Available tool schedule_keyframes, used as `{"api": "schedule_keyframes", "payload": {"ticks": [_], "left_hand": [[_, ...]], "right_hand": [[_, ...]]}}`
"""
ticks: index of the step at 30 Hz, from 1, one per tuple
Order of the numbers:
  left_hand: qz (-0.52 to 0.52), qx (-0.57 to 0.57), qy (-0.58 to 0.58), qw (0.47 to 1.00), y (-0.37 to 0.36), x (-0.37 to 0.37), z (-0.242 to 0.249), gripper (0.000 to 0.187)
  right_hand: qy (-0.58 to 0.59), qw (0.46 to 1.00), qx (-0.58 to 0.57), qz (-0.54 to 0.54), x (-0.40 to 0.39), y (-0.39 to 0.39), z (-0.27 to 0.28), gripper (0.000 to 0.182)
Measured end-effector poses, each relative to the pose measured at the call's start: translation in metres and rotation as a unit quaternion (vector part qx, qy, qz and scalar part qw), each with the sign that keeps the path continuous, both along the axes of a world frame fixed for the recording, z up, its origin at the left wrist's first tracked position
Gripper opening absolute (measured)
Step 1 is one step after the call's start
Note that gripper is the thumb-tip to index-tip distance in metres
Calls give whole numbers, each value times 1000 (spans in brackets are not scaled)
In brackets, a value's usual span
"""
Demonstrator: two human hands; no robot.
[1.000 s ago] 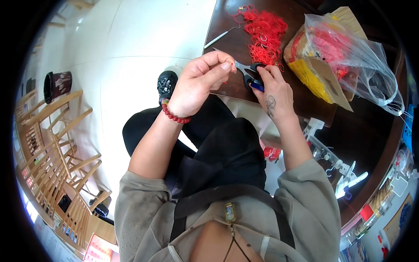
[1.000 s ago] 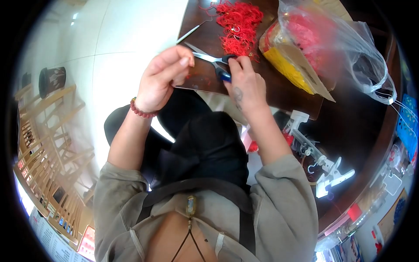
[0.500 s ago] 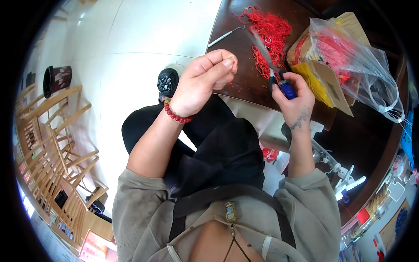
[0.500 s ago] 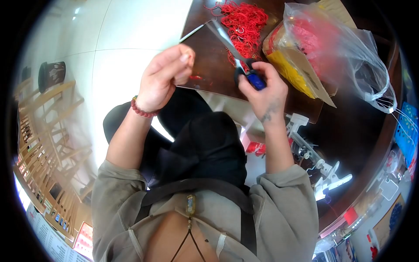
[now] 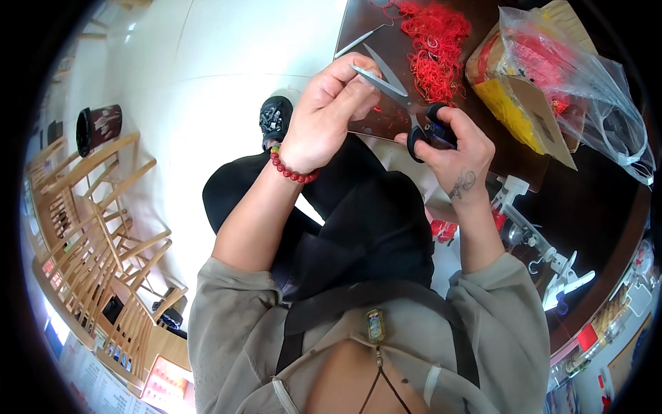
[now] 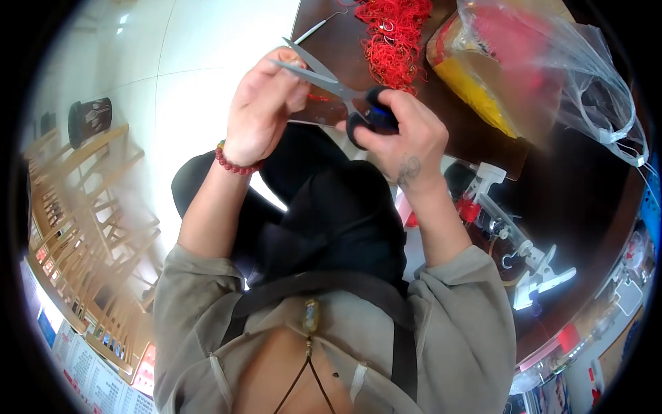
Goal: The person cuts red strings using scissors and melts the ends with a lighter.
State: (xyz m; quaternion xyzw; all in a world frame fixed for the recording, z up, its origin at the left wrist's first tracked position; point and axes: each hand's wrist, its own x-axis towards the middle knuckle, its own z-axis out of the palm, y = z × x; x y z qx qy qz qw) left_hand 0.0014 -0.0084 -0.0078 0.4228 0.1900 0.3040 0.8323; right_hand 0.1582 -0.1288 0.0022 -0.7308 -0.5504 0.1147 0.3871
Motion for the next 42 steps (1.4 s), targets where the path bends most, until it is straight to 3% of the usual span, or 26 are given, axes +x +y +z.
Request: {"api": "schedule_keyframes", "payload": {"ticks": [7, 29, 38, 42], "left_hand": [[3, 4, -5, 1000, -1, 0, -3, 12], [5, -6, 20, 1000, 0, 0, -5, 12], [-34, -49, 31, 998, 2, 2, 0, 14], [-36, -35, 14, 999, 2, 3, -2, 14]], "right_hand": [[-54, 997, 44, 21, 6, 3, 0, 40], [-115, 992, 3, 48, 13, 10, -12, 37], [103, 990, -93, -19, 8, 8, -6, 44], [75, 995, -71, 2, 9, 8, -5, 46]]}}
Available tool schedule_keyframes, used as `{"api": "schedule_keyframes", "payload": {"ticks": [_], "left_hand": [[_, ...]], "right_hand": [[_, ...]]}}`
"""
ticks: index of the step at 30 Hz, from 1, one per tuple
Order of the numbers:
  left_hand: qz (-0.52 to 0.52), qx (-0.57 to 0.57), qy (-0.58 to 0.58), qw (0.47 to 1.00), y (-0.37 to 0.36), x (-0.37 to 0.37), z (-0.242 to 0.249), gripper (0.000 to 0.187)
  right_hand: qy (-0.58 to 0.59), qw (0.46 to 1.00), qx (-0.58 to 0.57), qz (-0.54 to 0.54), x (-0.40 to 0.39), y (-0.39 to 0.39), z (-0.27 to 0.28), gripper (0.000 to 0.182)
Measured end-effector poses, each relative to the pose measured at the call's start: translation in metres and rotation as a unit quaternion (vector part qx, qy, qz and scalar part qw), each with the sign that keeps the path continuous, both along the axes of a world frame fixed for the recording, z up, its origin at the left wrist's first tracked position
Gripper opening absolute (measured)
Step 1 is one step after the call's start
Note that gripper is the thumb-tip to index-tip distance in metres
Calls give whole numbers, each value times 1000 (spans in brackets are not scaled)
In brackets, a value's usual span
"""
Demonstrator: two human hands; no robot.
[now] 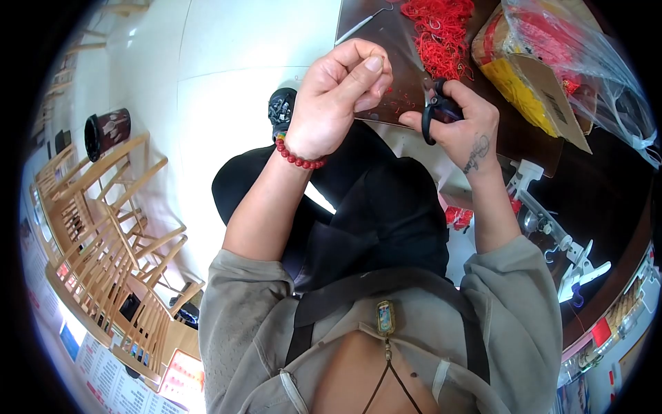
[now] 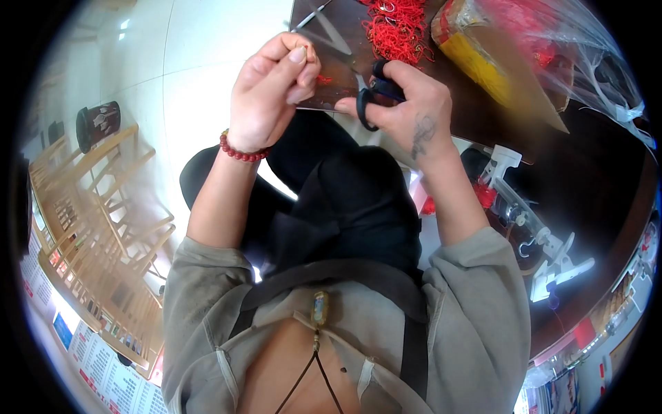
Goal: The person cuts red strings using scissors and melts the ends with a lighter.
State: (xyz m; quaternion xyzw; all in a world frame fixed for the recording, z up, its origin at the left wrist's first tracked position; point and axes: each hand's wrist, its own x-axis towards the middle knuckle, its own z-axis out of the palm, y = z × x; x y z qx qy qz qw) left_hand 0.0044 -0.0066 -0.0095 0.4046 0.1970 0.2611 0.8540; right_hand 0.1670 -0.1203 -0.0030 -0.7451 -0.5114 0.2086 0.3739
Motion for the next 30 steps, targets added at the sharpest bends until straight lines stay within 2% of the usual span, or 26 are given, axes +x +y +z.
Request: {"api": "schedule_keyframes", "payload": {"ticks": [5, 17, 23, 30], "left_hand": [[7, 22, -28, 999, 0, -1, -6, 12], [51, 129, 5, 990, -3, -2, -9, 13], [66, 117, 38, 990, -5, -1, -4, 13], [47, 93, 14, 994, -4, -3, -7, 11]], "right_hand": [[-148, 985, 85, 32, 1, -1, -3, 43], [-162, 983, 78, 29, 2, 0, -3, 38], [-157, 985, 68, 25, 0, 0, 0, 37], [-145, 987, 57, 33, 1, -1, -2, 39]]}}
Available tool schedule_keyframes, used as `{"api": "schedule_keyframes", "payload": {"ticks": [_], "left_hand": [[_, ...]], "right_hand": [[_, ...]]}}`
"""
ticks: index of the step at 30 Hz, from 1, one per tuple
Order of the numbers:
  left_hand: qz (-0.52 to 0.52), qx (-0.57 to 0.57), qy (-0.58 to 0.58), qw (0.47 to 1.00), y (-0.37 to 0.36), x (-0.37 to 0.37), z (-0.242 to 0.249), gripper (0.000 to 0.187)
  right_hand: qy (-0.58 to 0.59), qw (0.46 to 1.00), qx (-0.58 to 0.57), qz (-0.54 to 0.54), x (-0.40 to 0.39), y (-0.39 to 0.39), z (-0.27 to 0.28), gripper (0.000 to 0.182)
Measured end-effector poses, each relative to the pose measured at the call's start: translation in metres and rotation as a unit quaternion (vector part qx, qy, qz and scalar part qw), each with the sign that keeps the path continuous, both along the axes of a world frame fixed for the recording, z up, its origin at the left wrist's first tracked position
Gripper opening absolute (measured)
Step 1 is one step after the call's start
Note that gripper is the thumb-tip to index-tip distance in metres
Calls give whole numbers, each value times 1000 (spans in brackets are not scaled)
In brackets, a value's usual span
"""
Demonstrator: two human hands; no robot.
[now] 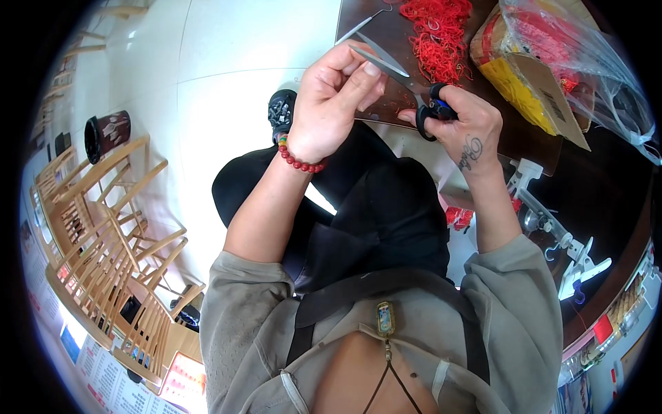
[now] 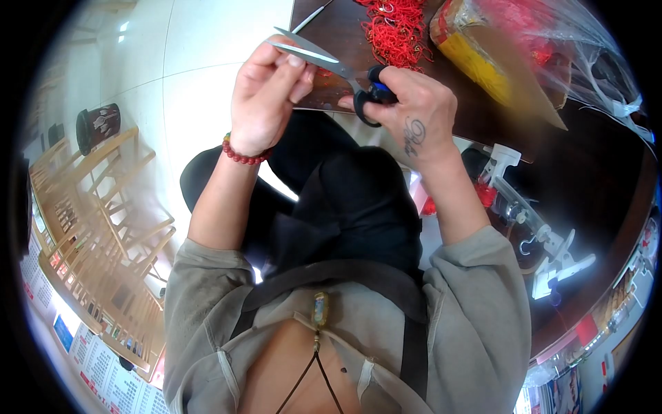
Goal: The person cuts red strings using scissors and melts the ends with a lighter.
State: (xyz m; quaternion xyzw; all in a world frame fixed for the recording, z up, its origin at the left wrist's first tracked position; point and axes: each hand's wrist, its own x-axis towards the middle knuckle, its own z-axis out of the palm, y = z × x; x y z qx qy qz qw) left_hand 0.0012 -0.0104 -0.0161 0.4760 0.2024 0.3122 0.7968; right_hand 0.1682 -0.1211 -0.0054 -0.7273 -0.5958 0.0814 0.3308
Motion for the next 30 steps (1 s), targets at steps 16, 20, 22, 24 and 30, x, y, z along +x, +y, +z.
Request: {"api": "schedule_keyframes", "payload": {"ticks": [16, 20, 22, 24, 30], "left_hand": [[-110, -269, -211, 933, 14, -3, 7, 13], [-132, -290, -243, 916, 17, -5, 5, 13], [-132, -292, -260, 911, 17, -5, 4, 13], [-119, -307, -282, 901, 14, -4, 3, 13], [-100, -315, -275, 903, 13, -3, 3, 14]], "right_hand": [[565, 822, 17, -64, -16, 2, 9, 18], [616, 785, 66, -11, -30, 9, 7, 21], [618, 783, 73, 1, -35, 11, 8, 21], [602, 795, 78, 6, -38, 14, 8, 22], [599, 799, 46, -21, -44, 24, 9, 20]]}}
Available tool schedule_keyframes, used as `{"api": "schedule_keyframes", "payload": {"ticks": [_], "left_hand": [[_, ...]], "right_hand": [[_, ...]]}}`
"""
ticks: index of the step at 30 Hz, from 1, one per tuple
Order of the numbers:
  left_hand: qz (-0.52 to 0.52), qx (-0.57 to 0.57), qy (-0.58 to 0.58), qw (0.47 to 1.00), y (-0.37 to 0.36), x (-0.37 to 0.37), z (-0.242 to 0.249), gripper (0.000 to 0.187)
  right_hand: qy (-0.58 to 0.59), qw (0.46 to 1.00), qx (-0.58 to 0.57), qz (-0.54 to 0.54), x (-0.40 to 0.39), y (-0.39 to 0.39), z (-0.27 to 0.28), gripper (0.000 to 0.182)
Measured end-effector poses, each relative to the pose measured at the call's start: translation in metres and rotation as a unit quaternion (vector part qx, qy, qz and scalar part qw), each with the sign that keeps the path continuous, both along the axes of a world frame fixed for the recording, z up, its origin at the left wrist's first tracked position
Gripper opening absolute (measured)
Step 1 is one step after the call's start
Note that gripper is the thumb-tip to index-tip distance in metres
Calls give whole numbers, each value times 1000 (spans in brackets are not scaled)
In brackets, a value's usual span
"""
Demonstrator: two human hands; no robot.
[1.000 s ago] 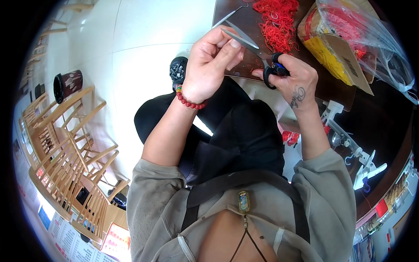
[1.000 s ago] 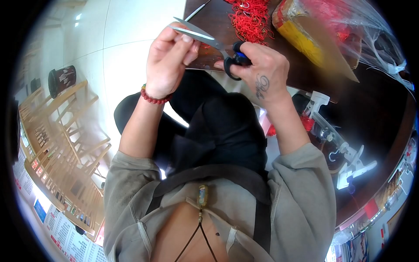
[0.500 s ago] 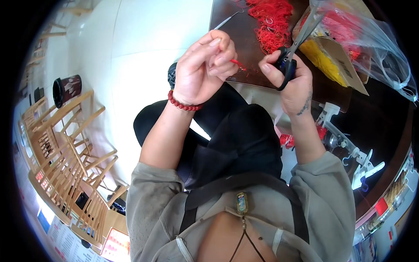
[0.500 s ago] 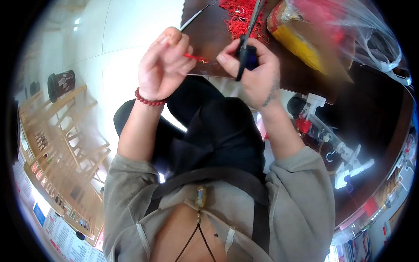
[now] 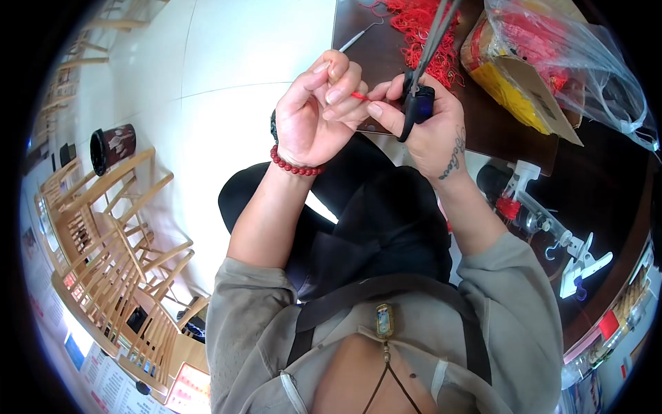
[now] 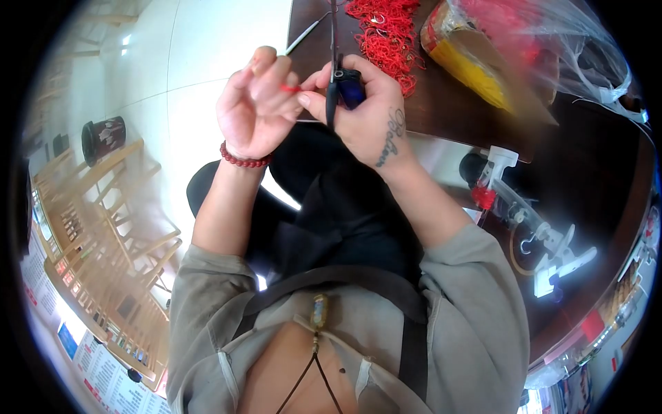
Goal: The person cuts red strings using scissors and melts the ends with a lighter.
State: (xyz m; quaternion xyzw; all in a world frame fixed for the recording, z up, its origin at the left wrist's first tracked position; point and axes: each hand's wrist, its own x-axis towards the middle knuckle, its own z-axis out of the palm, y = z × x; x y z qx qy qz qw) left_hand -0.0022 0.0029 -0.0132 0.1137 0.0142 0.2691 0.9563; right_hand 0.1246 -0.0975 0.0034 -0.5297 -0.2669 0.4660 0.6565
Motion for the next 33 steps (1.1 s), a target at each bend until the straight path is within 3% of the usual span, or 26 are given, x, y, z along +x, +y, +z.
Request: {"api": "schedule_keyframes", "payload": {"ticks": [2, 3, 7, 13, 25, 28, 33], "left_hand": [[1, -6, 16, 1000, 0, 0, 3, 14], [1, -9, 28, 1000, -1, 0, 6, 13], [2, -26, 29, 999, 0, -1, 4, 13], [-31, -21, -39, 999, 3, -3, 1, 16], [-74, 86, -80, 990, 8, -9, -5, 20], [-58, 70, -95, 991, 4, -6, -2, 21], [-62, 101, -96, 988, 5, -6, -4, 22]], "right_hand": [[13, 999, -39, -11, 2, 1, 2, 19], [90, 996, -25, -10, 4, 0, 2, 17], [12, 999, 15, -49, 6, 1, -9, 16], [71, 996, 9, -45, 0, -2, -8, 14], [80, 995, 7, 63, 8, 1, 1, 13], [90, 993, 6, 76, 8, 0, 2, 14], [9, 997, 9, 81, 9, 0, -3, 16]]}}
